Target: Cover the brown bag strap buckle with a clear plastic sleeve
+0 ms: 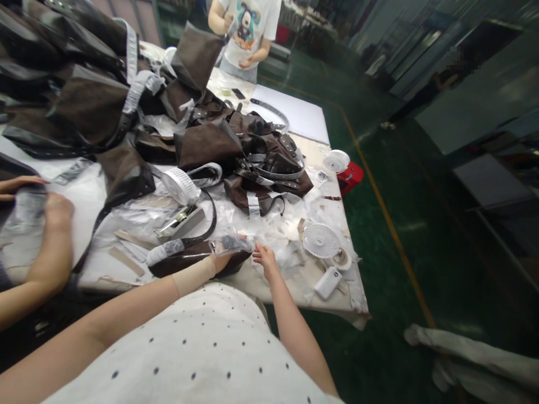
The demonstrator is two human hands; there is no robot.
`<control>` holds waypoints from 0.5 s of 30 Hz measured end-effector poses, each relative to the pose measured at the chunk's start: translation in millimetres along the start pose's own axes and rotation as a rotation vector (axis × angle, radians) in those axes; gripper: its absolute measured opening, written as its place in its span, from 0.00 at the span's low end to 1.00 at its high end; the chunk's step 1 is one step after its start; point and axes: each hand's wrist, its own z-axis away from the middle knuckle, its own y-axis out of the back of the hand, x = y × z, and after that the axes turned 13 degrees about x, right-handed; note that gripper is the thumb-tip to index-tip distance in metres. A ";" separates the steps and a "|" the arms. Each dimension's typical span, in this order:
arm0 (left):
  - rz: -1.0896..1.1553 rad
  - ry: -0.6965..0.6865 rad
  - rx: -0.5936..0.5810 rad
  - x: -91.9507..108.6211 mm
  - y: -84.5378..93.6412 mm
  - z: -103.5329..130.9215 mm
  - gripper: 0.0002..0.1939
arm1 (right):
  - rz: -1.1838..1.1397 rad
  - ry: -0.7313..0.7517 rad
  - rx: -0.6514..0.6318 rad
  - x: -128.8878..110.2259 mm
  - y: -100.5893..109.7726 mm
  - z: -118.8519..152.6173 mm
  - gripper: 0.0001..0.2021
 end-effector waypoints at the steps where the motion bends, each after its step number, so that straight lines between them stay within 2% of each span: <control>1: 0.000 -0.013 -0.017 0.4 2.3 -0.2 0.19 | 0.015 -0.031 -0.024 6.7 -1.5 -2.0 0.16; 3: -0.007 -0.062 -0.040 2.4 4.4 0.5 0.21 | 0.030 -0.062 -0.062 17.0 -6.2 -4.0 0.17; 6: -0.062 -0.152 -0.022 6.1 1.6 2.9 0.29 | 0.049 -0.033 -0.084 26.5 -13.9 -7.5 0.17; 10: -0.181 -0.241 0.061 9.9 5.5 2.5 0.24 | 0.113 0.094 -0.057 28.8 -14.0 -16.1 0.18; 13: -0.293 -0.244 0.133 15.7 36.5 4.7 0.25 | 0.149 0.224 -0.048 17.2 -0.4 -16.0 0.19; 15: -0.376 -0.222 0.234 21.0 69.8 7.5 0.23 | 0.227 0.413 -0.169 5.3 8.6 -9.7 0.27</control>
